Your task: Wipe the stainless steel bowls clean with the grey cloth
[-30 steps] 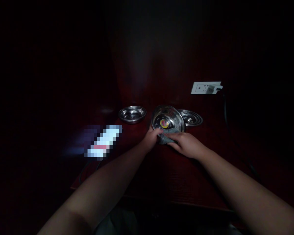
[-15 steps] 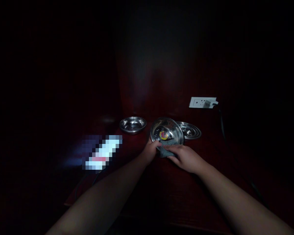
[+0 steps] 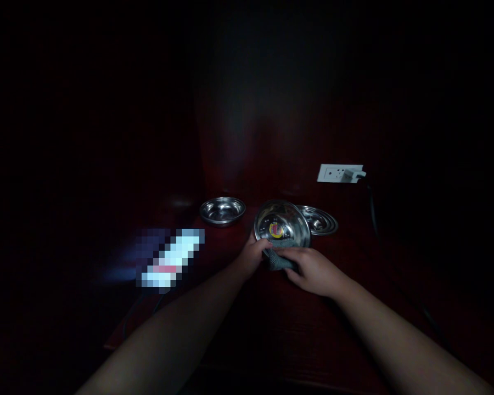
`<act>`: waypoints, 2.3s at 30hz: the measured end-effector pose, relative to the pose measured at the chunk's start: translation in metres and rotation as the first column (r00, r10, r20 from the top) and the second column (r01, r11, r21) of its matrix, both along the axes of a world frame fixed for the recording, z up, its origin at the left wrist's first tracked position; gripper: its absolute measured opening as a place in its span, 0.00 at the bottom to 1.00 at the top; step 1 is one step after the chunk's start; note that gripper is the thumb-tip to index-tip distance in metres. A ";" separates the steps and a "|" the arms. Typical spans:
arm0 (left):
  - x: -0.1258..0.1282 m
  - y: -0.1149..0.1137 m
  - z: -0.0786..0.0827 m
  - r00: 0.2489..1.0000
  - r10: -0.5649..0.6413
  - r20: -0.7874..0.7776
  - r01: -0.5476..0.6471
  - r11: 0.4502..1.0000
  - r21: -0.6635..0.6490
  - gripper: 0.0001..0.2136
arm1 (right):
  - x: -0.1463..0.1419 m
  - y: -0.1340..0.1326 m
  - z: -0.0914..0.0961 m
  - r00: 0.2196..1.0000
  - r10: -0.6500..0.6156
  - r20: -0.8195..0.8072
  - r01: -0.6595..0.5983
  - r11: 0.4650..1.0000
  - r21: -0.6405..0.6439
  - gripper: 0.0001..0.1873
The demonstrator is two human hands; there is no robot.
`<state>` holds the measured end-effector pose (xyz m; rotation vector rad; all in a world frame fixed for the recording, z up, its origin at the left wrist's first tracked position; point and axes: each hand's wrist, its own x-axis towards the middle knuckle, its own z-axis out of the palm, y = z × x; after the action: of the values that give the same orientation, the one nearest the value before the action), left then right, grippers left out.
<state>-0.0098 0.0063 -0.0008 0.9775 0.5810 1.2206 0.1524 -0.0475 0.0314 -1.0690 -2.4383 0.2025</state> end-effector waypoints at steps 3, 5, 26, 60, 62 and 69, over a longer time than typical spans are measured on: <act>0.000 0.001 -0.003 1.000 -0.011 -0.007 0.011 1.000 0.016 0.28 | -0.001 -0.001 0.000 1.000 -0.007 -0.002 0.007 1.000 0.006 0.25; 0.000 0.002 -0.004 1.000 -0.005 -0.013 0.005 1.000 0.014 0.28 | -0.001 -0.001 0.000 1.000 -0.007 -0.001 0.007 1.000 0.009 0.25; -0.001 -0.002 0.002 0.996 0.017 -0.087 -0.023 0.997 -0.071 0.25 | 0.006 0.000 0.002 0.990 -0.125 0.058 0.127 0.992 -0.017 0.22; 0.009 0.001 0.001 0.998 -0.044 0.053 0.046 0.998 -0.040 0.23 | -0.017 -0.006 0.000 0.994 -0.054 -0.094 0.054 0.999 0.001 0.26; 0.010 0.001 0.000 0.998 -0.031 0.057 0.034 0.999 -0.040 0.23 | -0.018 -0.005 0.000 0.994 -0.063 -0.088 0.064 0.998 0.016 0.26; 0.014 0.008 -0.003 0.985 0.151 0.088 -0.145 0.987 -0.071 0.21 | -0.011 -0.002 0.000 0.995 -0.089 0.036 0.090 0.996 -0.026 0.27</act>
<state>0.0041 0.0143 -0.0039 0.8299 0.6239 1.3634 0.1417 -0.0499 0.0310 -1.2011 -2.4184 0.1907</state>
